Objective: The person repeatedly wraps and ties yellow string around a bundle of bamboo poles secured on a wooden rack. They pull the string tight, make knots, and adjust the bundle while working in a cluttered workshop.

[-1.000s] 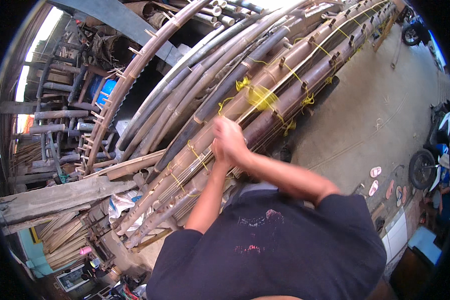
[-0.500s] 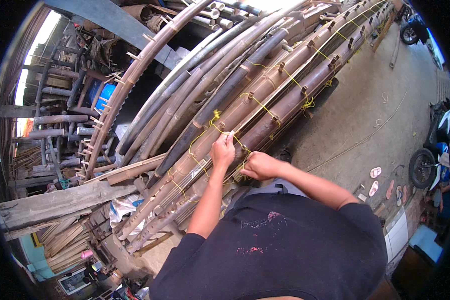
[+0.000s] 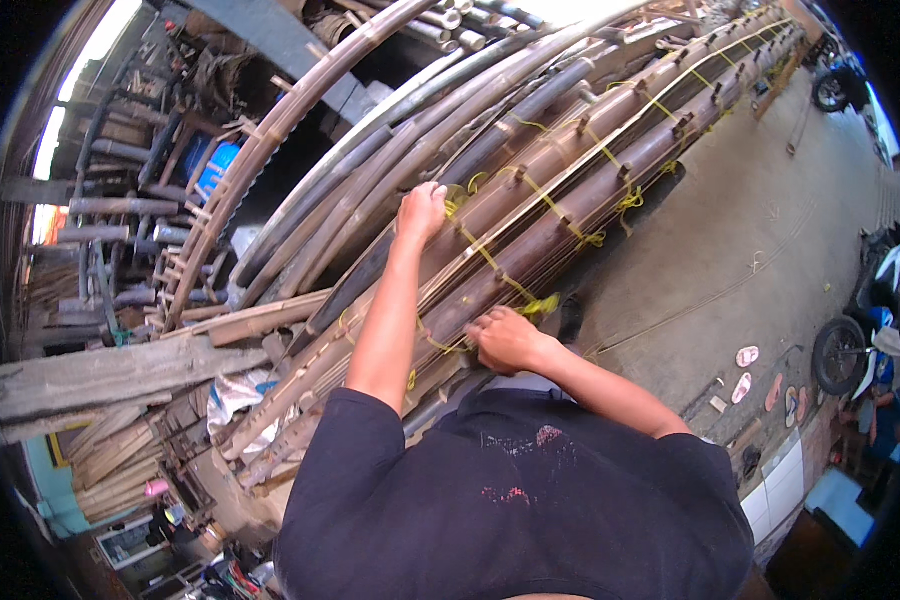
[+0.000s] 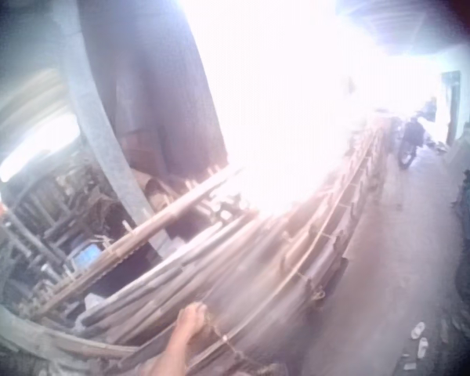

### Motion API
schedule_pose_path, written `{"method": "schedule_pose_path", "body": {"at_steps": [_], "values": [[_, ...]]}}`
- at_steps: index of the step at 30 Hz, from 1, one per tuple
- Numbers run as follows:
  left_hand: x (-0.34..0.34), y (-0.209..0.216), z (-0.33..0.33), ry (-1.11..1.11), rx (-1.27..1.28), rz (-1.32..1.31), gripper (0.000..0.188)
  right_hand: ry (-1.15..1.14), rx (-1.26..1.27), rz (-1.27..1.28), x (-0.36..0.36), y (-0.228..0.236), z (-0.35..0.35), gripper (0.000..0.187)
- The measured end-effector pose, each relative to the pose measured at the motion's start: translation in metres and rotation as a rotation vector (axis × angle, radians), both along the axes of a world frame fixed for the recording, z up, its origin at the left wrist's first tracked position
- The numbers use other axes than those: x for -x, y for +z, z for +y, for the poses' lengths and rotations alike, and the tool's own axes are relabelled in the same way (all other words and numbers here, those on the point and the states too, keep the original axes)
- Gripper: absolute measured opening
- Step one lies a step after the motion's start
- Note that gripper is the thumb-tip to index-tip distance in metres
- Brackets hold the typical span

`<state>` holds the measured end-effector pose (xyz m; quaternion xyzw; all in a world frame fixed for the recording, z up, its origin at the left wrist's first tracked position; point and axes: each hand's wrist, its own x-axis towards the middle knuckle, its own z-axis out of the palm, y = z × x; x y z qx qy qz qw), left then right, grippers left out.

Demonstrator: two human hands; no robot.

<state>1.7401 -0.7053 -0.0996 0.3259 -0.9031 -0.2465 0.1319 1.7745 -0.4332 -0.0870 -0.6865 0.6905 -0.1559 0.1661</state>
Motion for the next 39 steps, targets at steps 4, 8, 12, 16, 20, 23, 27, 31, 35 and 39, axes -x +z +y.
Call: {"method": "schedule_pose_path", "body": {"at_steps": [4,8,12,16,20,23,27,31,35,39], "values": [[-0.092,0.044,0.011,0.025,0.038,-0.044,0.032,0.055,-0.107,-1.209,-0.054,-0.032,-0.010,0.044],[-0.210,-0.006,0.026,-0.269,-0.291,-0.377,0.028,-0.865,0.178,-2.509,-0.083,-0.039,-0.032,0.022],[-0.204,-0.012,0.080,-0.025,-0.109,-0.053,0.020,-0.676,0.974,-0.552,-0.117,0.069,-0.126,0.033],[-0.225,-0.051,0.059,-0.068,-0.099,-0.096,0.026,0.155,0.164,-0.650,-0.080,0.081,-0.201,0.063],[-0.205,-0.013,0.067,0.005,-0.362,-0.041,0.037,-0.437,0.070,0.006,-0.015,0.016,-0.200,0.062],[-0.217,-0.026,0.063,-0.037,-0.295,0.029,0.035,-0.203,-0.035,-1.180,-0.019,0.053,-0.184,0.046],[-0.217,-0.023,0.063,0.004,-0.350,-0.048,0.034,0.221,-0.196,-0.660,-0.067,0.087,-0.057,0.036],[-0.206,-0.006,0.065,-0.002,-0.445,0.195,0.025,0.049,0.155,-0.431,-0.101,-0.059,-0.015,0.042],[-0.147,0.057,0.024,0.053,-0.444,0.509,0.025,0.038,-0.015,-0.649,-0.101,-0.040,-0.023,0.041],[-0.118,-0.019,-0.043,0.114,0.094,0.219,0.027,0.022,0.167,-0.659,-0.091,-0.045,0.001,0.040]]}}
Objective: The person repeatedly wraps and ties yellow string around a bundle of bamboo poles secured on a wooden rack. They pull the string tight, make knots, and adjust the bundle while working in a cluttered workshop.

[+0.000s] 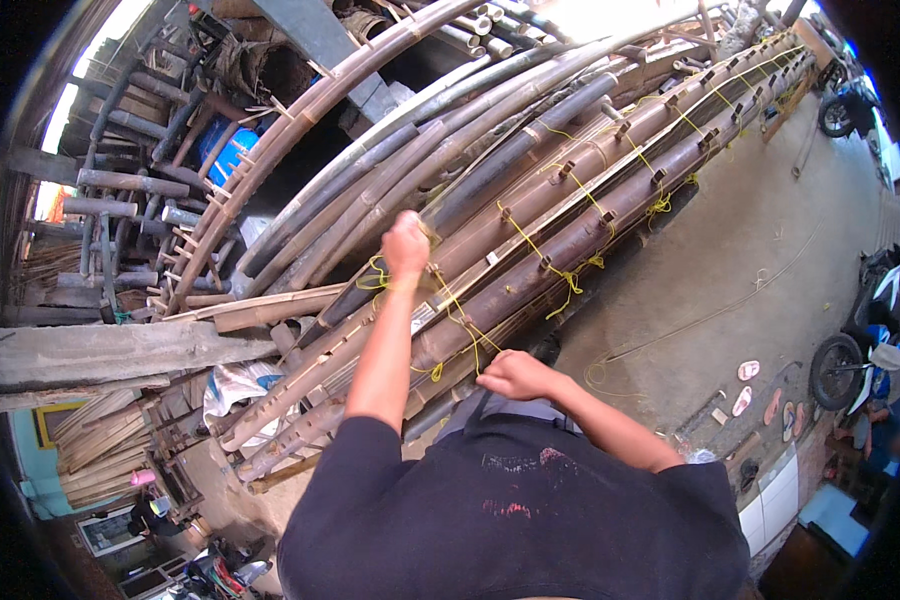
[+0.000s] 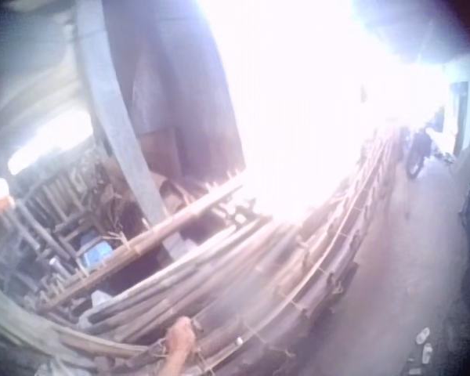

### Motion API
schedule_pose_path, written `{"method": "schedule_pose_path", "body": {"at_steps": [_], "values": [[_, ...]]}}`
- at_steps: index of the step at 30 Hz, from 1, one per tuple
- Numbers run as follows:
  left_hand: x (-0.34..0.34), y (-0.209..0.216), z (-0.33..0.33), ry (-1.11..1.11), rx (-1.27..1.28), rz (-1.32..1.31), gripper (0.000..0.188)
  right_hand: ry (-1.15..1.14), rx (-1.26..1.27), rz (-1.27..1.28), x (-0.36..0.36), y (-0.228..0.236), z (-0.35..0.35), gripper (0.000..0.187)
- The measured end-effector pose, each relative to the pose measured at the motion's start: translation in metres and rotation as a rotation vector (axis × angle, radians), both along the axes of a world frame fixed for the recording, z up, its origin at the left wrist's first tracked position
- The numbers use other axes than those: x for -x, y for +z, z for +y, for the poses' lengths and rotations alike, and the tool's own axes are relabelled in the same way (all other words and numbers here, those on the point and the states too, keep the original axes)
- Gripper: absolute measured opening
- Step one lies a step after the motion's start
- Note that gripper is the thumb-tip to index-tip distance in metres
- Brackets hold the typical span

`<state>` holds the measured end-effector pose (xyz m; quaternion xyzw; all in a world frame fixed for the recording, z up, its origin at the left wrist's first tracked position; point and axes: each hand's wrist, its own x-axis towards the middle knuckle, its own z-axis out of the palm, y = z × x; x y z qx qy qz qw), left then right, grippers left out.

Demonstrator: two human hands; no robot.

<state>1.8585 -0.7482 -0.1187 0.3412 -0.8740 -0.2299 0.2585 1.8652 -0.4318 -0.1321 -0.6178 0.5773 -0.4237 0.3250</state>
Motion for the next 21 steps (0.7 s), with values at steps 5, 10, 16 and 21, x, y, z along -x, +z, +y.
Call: {"method": "schedule_pose_path", "body": {"at_steps": [5,10,16,21], "values": [[0.006,-0.022,-0.047,0.078,-0.075,-0.305,0.025,-0.630,0.530,-1.597,0.065,0.022,0.099,0.039],[-0.062,0.077,-0.184,0.298,-0.716,0.381,0.016,-1.206,0.838,-1.891,0.008,-0.101,0.203,0.048],[-0.186,0.131,-0.217,0.086,-0.394,-0.152,0.023,-1.045,-0.408,-2.036,-0.091,-0.085,0.054,0.057],[-0.210,0.066,-0.012,-0.468,-0.644,-0.562,0.028,-0.379,-0.459,-1.955,-0.138,-0.001,-0.070,0.050]]}}
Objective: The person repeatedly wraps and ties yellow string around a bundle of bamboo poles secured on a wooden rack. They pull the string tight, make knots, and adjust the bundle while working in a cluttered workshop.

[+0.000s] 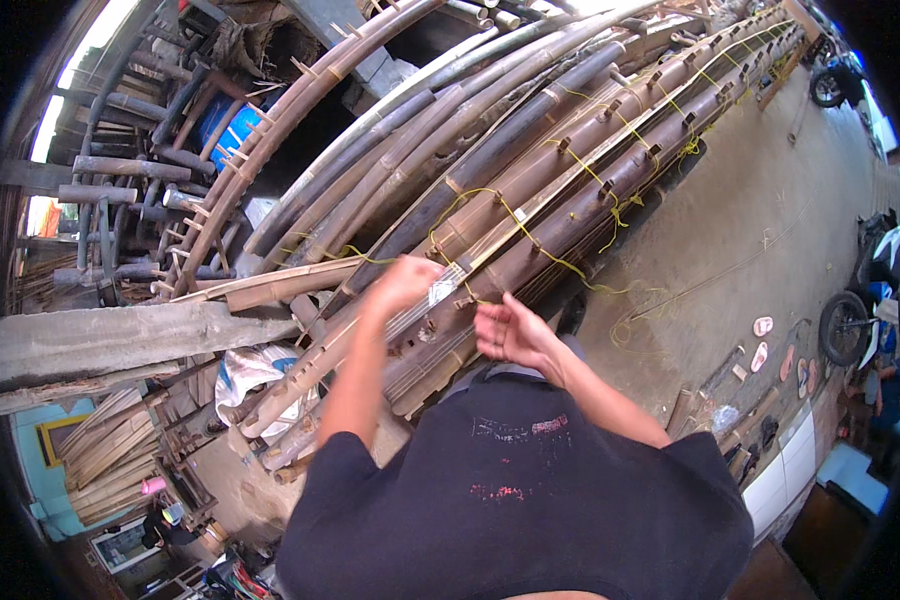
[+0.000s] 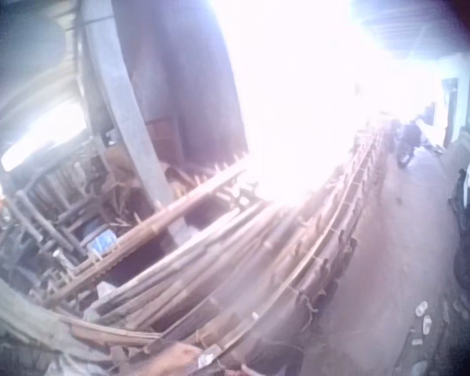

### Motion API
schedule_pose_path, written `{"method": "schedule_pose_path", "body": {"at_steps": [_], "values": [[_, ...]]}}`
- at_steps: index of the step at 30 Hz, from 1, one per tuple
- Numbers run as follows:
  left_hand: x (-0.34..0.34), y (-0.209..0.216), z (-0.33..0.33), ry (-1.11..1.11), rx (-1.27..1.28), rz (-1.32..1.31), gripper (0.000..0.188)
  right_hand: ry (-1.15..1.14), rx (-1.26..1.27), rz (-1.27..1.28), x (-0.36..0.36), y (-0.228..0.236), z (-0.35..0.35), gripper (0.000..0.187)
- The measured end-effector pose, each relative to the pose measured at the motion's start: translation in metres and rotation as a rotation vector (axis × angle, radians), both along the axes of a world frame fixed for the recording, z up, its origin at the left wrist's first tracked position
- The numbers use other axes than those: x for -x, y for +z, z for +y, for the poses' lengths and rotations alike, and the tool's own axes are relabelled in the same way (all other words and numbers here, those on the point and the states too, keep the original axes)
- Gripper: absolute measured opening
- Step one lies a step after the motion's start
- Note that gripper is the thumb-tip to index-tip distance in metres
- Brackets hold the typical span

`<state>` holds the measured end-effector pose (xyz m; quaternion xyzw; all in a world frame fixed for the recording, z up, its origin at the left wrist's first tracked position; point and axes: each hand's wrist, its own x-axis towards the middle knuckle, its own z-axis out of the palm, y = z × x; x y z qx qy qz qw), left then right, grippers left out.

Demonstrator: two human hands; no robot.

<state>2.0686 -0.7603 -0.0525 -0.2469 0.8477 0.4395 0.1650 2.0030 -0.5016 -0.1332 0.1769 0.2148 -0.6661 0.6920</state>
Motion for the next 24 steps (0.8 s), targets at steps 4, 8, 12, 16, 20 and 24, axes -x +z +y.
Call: {"method": "schedule_pose_path", "body": {"at_steps": [4,8,12,16,20,24], "values": [[-0.008,-0.042,0.053,0.120,0.116,0.070,0.035,-0.716,-0.103,0.537,0.006,0.034,-0.071,0.026],[-0.023,-0.042,0.057,0.049,0.120,0.619,0.038,0.194,0.075,1.683,-0.011,0.078,-0.136,0.035],[-0.006,-0.057,0.051,0.096,0.325,0.192,0.034,0.380,-0.406,2.501,0.050,0.059,-0.173,0.071],[-0.012,-0.060,0.045,0.071,0.096,0.308,0.028,0.380,0.088,1.467,0.065,0.072,-0.177,0.052],[-0.018,-0.060,0.044,0.162,0.105,0.259,0.025,0.650,0.488,1.714,0.038,0.132,-0.084,0.040],[-0.012,-0.069,0.041,0.219,0.035,0.309,0.023,0.446,0.369,2.242,-0.010,-0.004,0.000,0.040]]}}
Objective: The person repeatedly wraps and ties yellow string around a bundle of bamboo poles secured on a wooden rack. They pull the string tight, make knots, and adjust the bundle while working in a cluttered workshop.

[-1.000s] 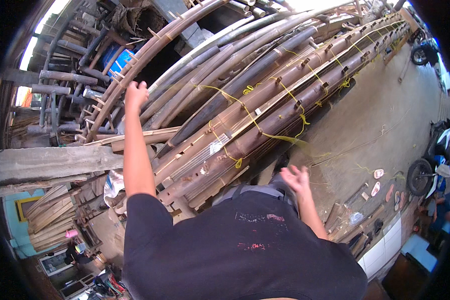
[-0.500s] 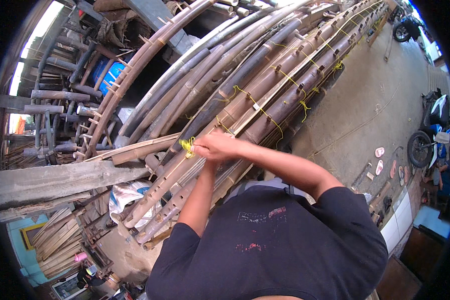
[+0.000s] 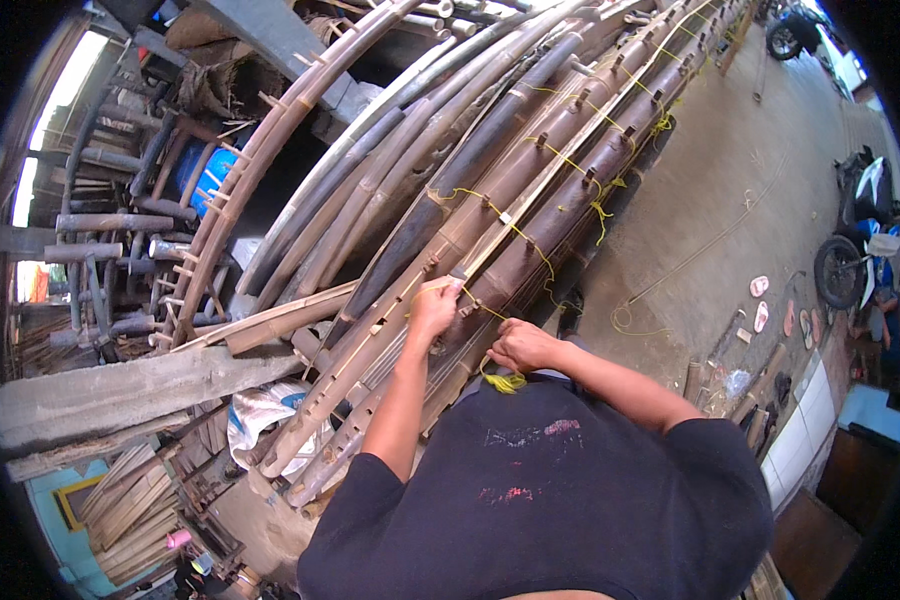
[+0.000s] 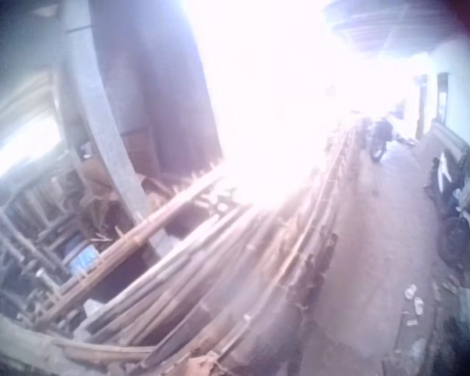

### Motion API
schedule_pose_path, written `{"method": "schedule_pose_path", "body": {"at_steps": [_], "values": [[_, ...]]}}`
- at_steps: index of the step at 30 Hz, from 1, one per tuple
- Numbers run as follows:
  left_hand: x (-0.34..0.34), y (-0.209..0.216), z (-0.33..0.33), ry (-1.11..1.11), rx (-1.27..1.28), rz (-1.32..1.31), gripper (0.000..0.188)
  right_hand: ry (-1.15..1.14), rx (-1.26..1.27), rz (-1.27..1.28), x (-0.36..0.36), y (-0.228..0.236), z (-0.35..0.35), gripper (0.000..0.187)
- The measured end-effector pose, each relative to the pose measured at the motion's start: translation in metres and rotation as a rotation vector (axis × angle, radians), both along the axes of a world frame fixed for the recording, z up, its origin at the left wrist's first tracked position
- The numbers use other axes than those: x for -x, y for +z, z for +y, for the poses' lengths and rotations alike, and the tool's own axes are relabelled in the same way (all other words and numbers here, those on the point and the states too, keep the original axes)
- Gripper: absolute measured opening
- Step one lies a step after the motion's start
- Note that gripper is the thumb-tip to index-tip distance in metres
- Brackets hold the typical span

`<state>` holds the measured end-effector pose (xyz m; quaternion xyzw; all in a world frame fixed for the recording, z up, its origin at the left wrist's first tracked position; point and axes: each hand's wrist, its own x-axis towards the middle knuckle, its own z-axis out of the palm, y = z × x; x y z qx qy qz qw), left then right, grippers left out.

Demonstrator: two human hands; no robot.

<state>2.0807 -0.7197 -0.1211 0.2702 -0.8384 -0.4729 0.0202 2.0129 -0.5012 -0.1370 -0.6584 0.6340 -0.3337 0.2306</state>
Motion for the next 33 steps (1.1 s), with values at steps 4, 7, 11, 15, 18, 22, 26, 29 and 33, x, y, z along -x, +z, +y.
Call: {"method": "schedule_pose_path", "body": {"at_steps": [4,7,11,15,18,22,26,29,33], "values": [[0.043,0.076,-0.025,0.148,-0.346,0.365,0.018,-0.164,-0.107,-0.243,-0.015,-0.006,-0.013,0.043],[0.087,0.071,-0.067,0.334,-0.305,0.364,0.020,-0.106,0.077,-0.043,-0.010,-0.012,0.003,0.043],[0.109,-0.029,-0.094,0.117,0.484,-0.200,0.028,-0.142,0.008,-0.301,0.005,0.018,0.020,0.041],[0.121,-0.049,-0.128,-0.270,0.237,-0.337,0.035,-0.309,-0.049,-0.524,0.047,0.024,0.065,0.031],[0.131,-0.041,-0.145,-0.078,0.251,-0.256,0.049,-0.579,-0.216,-0.229,0.074,-0.019,0.132,0.037],[0.220,0.046,-0.059,-0.020,-0.140,-0.013,0.044,-0.855,-0.765,-0.047,0.107,-0.046,0.256,0.037],[0.291,0.084,0.039,-0.157,-0.151,0.077,0.042,-1.164,-0.845,-0.236,0.125,-0.038,0.357,0.034],[0.348,0.097,0.108,-0.377,-0.044,0.099,0.042,-1.317,-0.790,-0.269,0.143,-0.043,0.406,0.032],[0.430,0.110,0.199,-0.628,0.128,0.040,0.043,-1.400,-0.720,-0.352,0.174,-0.035,0.436,0.031]]}}
